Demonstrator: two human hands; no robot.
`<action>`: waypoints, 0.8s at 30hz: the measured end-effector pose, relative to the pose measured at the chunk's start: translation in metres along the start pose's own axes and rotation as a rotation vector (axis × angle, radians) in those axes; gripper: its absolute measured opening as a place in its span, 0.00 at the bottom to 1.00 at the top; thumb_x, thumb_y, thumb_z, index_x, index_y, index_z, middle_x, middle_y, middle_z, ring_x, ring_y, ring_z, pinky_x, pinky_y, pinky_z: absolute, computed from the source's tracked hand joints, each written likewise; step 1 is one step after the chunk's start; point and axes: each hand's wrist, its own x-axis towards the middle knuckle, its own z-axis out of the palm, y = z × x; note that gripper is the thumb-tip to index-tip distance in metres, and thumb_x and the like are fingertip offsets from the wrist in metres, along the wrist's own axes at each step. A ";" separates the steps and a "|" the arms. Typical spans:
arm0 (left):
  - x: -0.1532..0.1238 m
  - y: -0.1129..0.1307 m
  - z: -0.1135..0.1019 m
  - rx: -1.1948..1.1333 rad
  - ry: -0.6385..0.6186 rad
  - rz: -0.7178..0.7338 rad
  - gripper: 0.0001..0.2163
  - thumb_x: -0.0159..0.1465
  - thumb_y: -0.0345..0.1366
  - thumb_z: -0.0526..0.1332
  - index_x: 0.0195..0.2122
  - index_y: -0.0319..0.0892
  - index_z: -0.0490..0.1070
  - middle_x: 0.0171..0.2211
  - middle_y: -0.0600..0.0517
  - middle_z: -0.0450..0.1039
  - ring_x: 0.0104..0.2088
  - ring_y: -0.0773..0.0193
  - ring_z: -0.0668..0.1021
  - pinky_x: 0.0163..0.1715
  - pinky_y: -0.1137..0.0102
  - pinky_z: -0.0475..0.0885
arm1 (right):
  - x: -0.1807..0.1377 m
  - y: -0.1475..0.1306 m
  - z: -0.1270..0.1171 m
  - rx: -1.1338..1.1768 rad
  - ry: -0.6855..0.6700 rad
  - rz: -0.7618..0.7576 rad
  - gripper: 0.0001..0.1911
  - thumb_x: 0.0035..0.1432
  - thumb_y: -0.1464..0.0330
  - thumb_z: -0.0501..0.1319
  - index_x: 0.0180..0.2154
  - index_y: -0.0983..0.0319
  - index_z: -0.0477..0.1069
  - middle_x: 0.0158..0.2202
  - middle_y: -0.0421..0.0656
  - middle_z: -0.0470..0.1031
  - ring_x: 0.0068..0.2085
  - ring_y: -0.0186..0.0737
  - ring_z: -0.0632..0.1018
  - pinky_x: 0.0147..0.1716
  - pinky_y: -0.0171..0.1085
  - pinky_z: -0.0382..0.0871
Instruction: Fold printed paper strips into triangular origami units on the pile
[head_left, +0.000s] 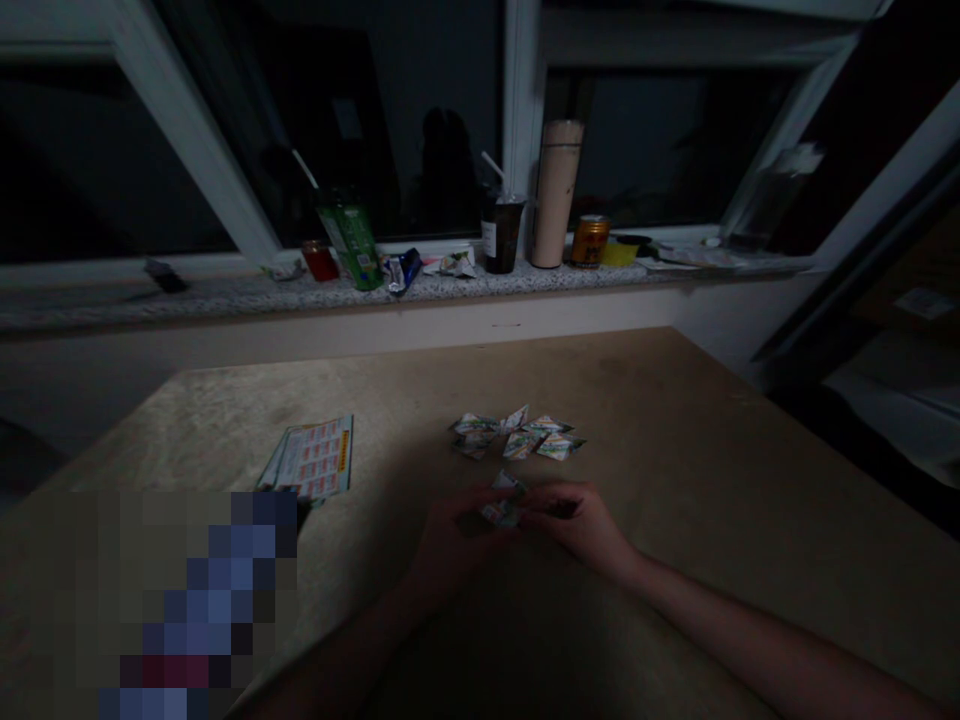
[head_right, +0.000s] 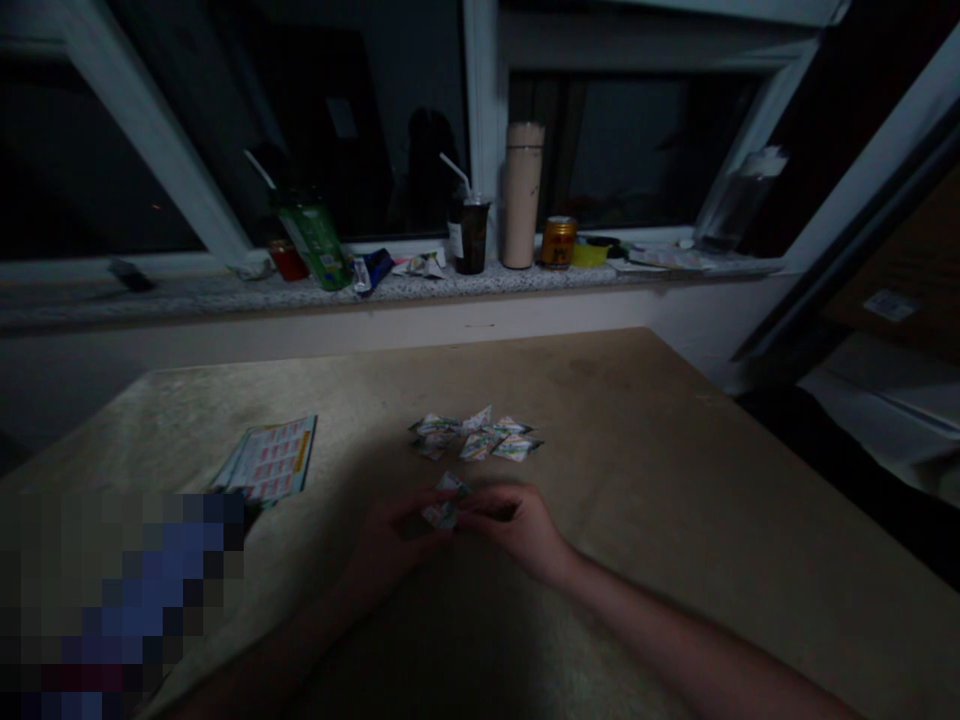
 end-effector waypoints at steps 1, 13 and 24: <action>0.000 0.001 0.000 -0.008 0.002 -0.018 0.15 0.48 0.35 0.68 0.39 0.44 0.77 0.39 0.51 0.78 0.40 0.56 0.77 0.42 0.66 0.69 | -0.001 0.000 0.001 0.002 0.005 -0.004 0.12 0.45 0.62 0.67 0.31 0.63 0.75 0.29 0.43 0.78 0.30 0.39 0.78 0.30 0.36 0.71; 0.001 -0.004 0.001 0.003 0.100 -0.121 0.10 0.52 0.41 0.62 0.24 0.39 0.77 0.22 0.51 0.77 0.24 0.61 0.76 0.24 0.73 0.68 | -0.013 0.001 0.006 -0.287 -0.063 -0.131 0.10 0.53 0.61 0.61 0.33 0.62 0.71 0.28 0.42 0.74 0.28 0.36 0.74 0.26 0.32 0.67; 0.001 -0.007 0.003 -0.205 0.081 -0.065 0.16 0.49 0.35 0.66 0.40 0.40 0.72 0.35 0.49 0.78 0.35 0.59 0.78 0.32 0.72 0.72 | -0.013 -0.011 0.011 -0.165 0.065 -0.114 0.15 0.54 0.58 0.59 0.24 0.62 0.65 0.20 0.38 0.66 0.22 0.32 0.67 0.20 0.30 0.59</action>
